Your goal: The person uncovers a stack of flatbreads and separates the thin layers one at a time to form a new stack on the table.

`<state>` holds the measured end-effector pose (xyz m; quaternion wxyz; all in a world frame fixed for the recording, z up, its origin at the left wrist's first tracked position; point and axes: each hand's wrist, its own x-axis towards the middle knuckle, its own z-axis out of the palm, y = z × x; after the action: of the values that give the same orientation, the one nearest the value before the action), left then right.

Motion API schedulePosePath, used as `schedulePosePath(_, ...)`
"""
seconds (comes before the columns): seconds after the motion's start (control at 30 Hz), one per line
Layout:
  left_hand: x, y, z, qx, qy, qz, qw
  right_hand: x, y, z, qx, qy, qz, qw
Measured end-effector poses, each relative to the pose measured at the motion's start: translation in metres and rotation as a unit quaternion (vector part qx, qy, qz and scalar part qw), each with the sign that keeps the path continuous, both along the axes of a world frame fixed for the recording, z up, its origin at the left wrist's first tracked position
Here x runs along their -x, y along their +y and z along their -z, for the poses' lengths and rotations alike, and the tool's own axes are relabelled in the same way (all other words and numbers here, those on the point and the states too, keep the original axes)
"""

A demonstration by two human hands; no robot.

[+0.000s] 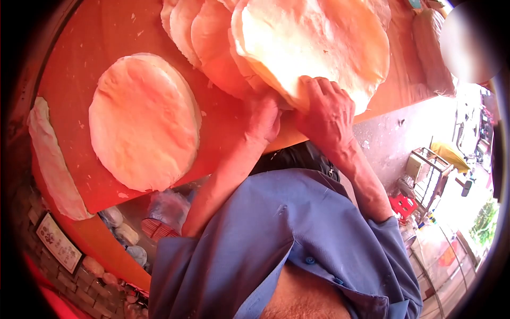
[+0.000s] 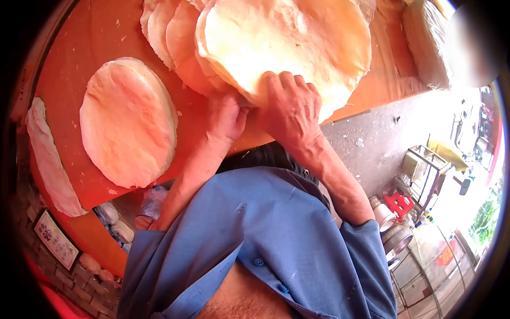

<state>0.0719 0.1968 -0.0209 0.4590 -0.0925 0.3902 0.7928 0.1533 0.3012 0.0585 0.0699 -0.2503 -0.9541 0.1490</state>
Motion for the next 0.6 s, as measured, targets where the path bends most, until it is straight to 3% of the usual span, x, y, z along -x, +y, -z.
schedulePosePath(0.1, -0.001, -0.004, -0.010, -0.074, -0.071, 0.012, 0.995, -0.004, 0.034, -0.021, -0.020, -0.015, -0.027, 0.999)
schedulePosePath(0.2, 0.005, -0.025, 0.008, -0.050, -0.076, 0.031, 0.995, -0.013, 0.111, -0.077, -0.025, -0.036, 0.002, 0.999)
schedulePosePath(0.23, 0.007, -0.032, 0.015, -0.027, -0.078, 0.032, 0.996, -0.024, 0.143, -0.094, 0.063, 0.065, 0.042, 0.995)
schedulePosePath(0.3, 0.014, -0.038, 0.024, -0.015, -0.072, 0.030, 0.997, -0.034, 0.182, -0.119, 0.235, 0.261, 0.115, 0.929)
schedulePosePath(0.33, 0.014, -0.040, 0.026, -0.002, -0.068, 0.030, 0.997, -0.035, 0.180, -0.130, 0.236, 0.260, 0.114, 0.929)
schedulePosePath(0.4, 0.013, -0.041, 0.032, -0.001, -0.069, 0.034, 0.997, -0.043, 0.156, -0.156, 0.028, 0.146, 0.052, 0.988)
schedulePosePath(0.47, 0.013, -0.040, 0.028, 0.001, -0.069, 0.039, 0.997, -0.040, 0.130, -0.169, -0.182, 0.024, -0.012, 0.983)
schedulePosePath(0.5, 0.013, -0.039, 0.017, -0.016, -0.062, 0.038, 0.997, -0.023, 0.098, -0.144, -0.243, 0.075, -0.024, 0.967)
schedulePosePath(0.53, 0.012, -0.038, 0.007, -0.033, -0.054, 0.036, 0.997, -0.008, 0.072, -0.133, -0.142, 0.058, -0.052, 0.987)
schedulePosePath(0.57, 0.012, -0.038, -0.001, -0.031, -0.053, 0.034, 0.998, -0.001, 0.061, -0.108, -0.092, -0.007, -0.080, 0.992)
schedulePosePath(0.6, 0.011, -0.038, -0.007, -0.048, -0.049, 0.041, 0.997, 0.008, 0.046, -0.070, -0.084, 0.024, -0.096, 0.992)
